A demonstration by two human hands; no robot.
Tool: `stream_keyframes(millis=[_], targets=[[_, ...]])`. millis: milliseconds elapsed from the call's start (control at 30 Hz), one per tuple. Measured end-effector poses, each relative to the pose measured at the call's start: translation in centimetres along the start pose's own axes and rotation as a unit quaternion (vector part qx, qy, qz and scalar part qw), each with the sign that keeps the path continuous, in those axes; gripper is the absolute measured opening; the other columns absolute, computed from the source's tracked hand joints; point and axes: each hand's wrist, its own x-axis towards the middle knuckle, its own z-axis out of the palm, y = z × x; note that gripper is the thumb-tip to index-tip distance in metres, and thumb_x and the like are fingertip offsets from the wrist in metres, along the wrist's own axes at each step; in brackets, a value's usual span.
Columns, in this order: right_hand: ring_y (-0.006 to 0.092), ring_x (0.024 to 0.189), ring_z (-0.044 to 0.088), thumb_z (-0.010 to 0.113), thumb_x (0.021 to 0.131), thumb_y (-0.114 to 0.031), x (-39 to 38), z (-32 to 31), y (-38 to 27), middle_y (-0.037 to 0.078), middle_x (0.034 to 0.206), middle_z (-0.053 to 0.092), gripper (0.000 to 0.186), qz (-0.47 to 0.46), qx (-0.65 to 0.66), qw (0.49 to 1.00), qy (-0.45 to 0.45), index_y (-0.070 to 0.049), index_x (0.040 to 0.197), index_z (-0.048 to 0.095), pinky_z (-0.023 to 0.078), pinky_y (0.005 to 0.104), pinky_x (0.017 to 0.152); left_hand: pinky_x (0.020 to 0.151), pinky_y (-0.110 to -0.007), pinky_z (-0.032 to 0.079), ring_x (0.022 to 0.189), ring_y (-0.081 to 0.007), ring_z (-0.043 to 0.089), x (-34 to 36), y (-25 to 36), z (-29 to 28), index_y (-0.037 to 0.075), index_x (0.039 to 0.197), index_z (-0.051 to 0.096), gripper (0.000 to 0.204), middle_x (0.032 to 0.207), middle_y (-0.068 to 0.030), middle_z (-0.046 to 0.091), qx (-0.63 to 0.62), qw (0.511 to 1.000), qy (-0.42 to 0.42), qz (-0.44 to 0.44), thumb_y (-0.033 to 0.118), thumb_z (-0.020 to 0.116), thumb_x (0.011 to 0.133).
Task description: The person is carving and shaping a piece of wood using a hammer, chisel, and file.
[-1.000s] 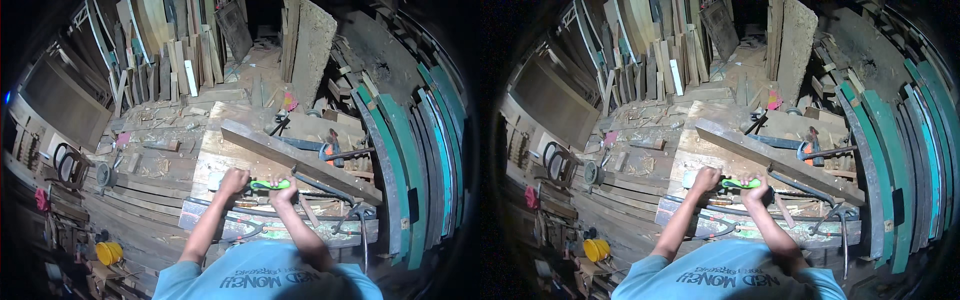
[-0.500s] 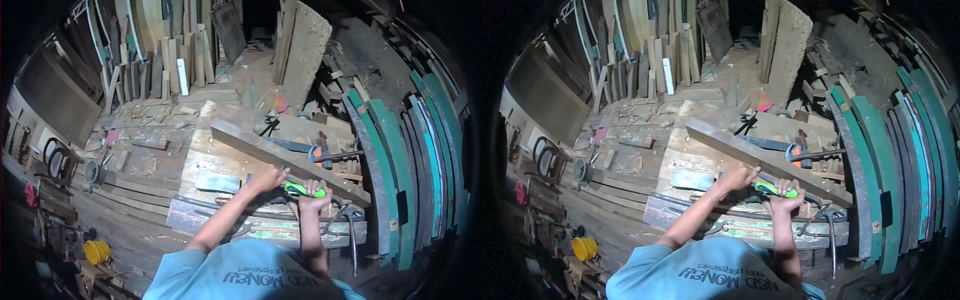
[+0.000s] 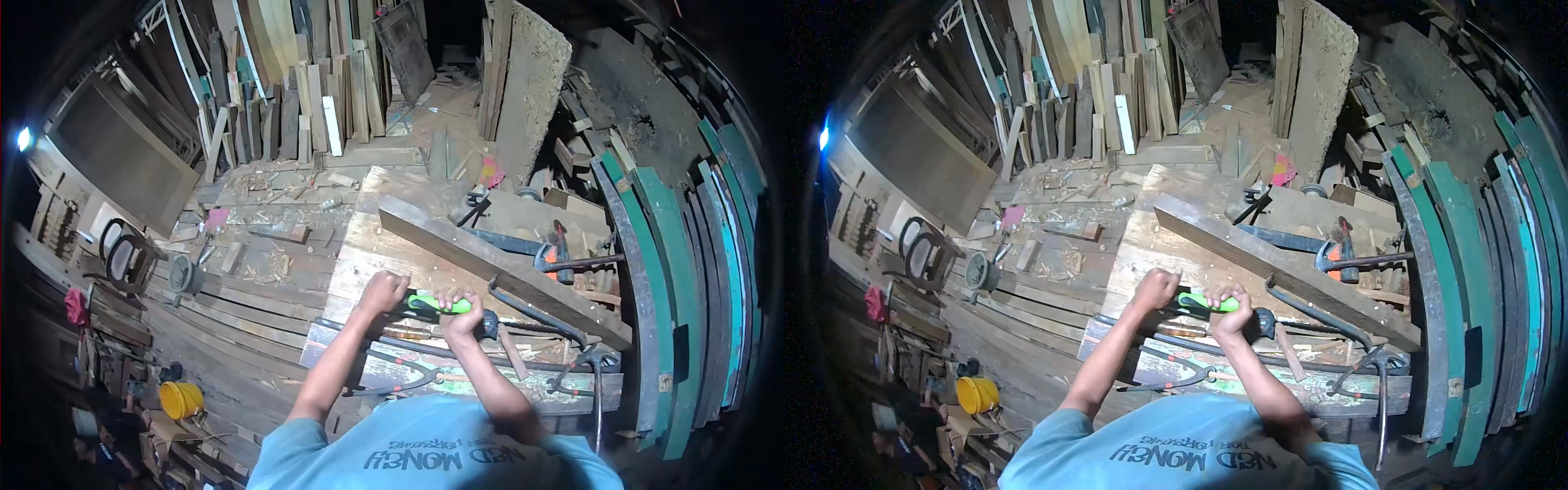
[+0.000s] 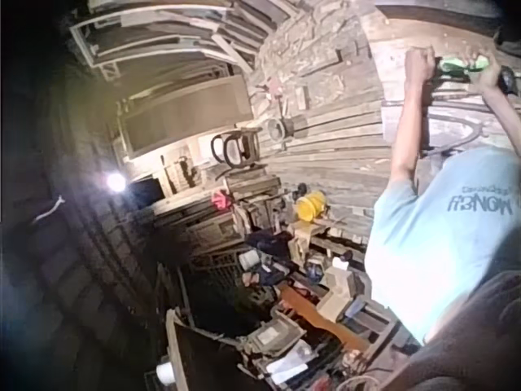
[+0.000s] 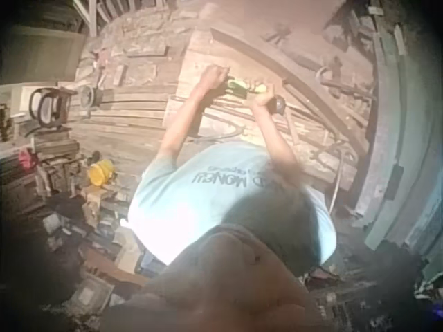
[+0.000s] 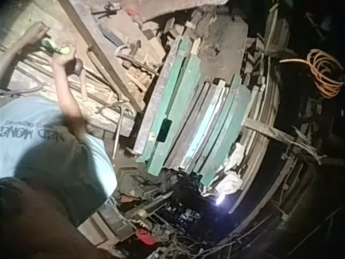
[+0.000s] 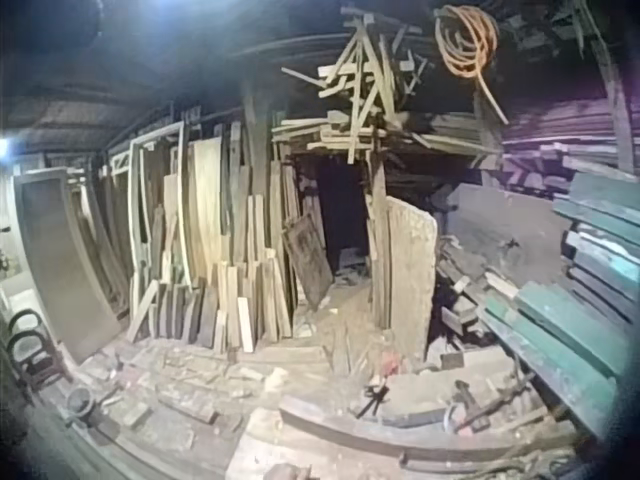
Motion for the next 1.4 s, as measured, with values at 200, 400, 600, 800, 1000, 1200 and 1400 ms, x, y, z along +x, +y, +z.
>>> stream_keyframes(millis=[200, 400, 600, 800, 1000, 1200, 1400], targets=[[0.0202, 0.052, 0.038, 0.045, 0.082, -0.034, -1.1, -3.8, -8.1, 0.005, 0.053, 0.038, 0.028, -0.094, 0.001, 0.993, 0.075, -0.012, 0.065, 0.04, 0.038, 0.0401, 0.069, 0.062, -0.051, 0.048, 0.063, -0.0437, 0.06, 3.4, 6.9, 6.7, -0.002, 0.058, 0.06, 0.053, 0.063, -0.0247, 0.059, -0.072, 0.99, -0.059, 0.102, 0.031, 0.049, 0.097], [0.0165, 0.049, 0.036, 0.048, 0.079, -0.03, -1.1, -5.8, -12.6, 0.003, 0.05, 0.038, 0.028, -0.148, 0.058, 0.978, 0.134, -0.014, 0.059, 0.038, 0.037, 0.0371, 0.066, 0.075, -0.045, 0.05, 0.079, -0.042, 0.062, 4.3, 9.4, 7.3, -0.001, 0.085, 0.067, 0.034, 0.08, -0.0226, 0.064, -0.193, 0.976, -0.067, 0.074, 0.026, 0.051, 0.097], [0.0132, 0.048, 0.036, 0.05, 0.078, -0.027, -1.8, -7.0, -18.8, 0.0, 0.05, 0.039, 0.026, -0.222, 0.109, 0.96, 0.129, -0.016, 0.058, 0.039, 0.036, 0.0304, 0.062, 0.106, -0.047, 0.035, 0.121, -0.0354, 0.05, 2.5, 2.8, 1.8, 0.008, 0.129, 0.055, 0.054, 0.126, -0.0154, 0.057, -0.104, 0.988, -0.09, 0.077, 0.035, 0.069, 0.084], [0.0128, 0.048, 0.034, 0.049, 0.078, -0.027, -1.3, -4.9, -18.5, -0.001, 0.05, 0.037, 0.025, -0.211, 0.082, 0.965, 0.135, -0.015, 0.058, 0.039, 0.034, 0.0311, 0.061, 0.104, -0.046, 0.037, 0.121, -0.0353, 0.049, 1.1, 1.4, -0.1, 0.003, 0.13, 0.051, 0.078, 0.125, -0.0175, 0.055, 0.083, 0.961, -0.204, 0.167, 0.042, 0.08, 0.069], [0.0123, 0.046, 0.031, 0.046, 0.081, -0.03, -1.1, -3.2, -13.6, -0.001, 0.048, 0.033, 0.028, -0.138, 0.081, 0.98, 0.118, -0.015, 0.058, 0.04, 0.034, 0.0327, 0.061, 0.099, -0.044, 0.043, 0.115, -0.0376, 0.053, -1.5, -3.0, -6.0, 0.007, 0.128, 0.054, 0.072, 0.122, -0.0181, 0.057, 0.108, 0.959, -0.235, 0.119, 0.028, 0.081, 0.065], [0.0163, 0.047, 0.033, 0.05, 0.076, -0.034, 0.0, -1.2, -6.5, 0.001, 0.05, 0.035, 0.029, -0.015, 0.085, 0.99, 0.111, -0.014, 0.057, 0.042, 0.035, 0.0353, 0.063, 0.11, -0.045, 0.036, 0.132, -0.0362, 0.042, -3.8, -4.1, -9.8, 0.012, 0.137, 0.051, 0.075, 0.14, -0.018, 0.046, 0.083, 0.981, -0.177, -0.002, 0.027, 0.077, 0.069], [0.0177, 0.047, 0.033, 0.05, 0.077, -0.032, 2.0, -0.5, -2.4, 0.003, 0.049, 0.034, 0.027, -0.015, 0.054, 0.993, 0.104, -0.013, 0.06, 0.04, 0.037, 0.0375, 0.063, 0.086, -0.04, 0.047, 0.097, -0.0338, 0.062, -0.2, 0.8, -4.3, -0.002, 0.098, 0.067, 0.025, 0.096, -0.0178, 0.065, -0.179, 0.982, 0.068, 0.009, 0.022, 0.061, 0.092]])
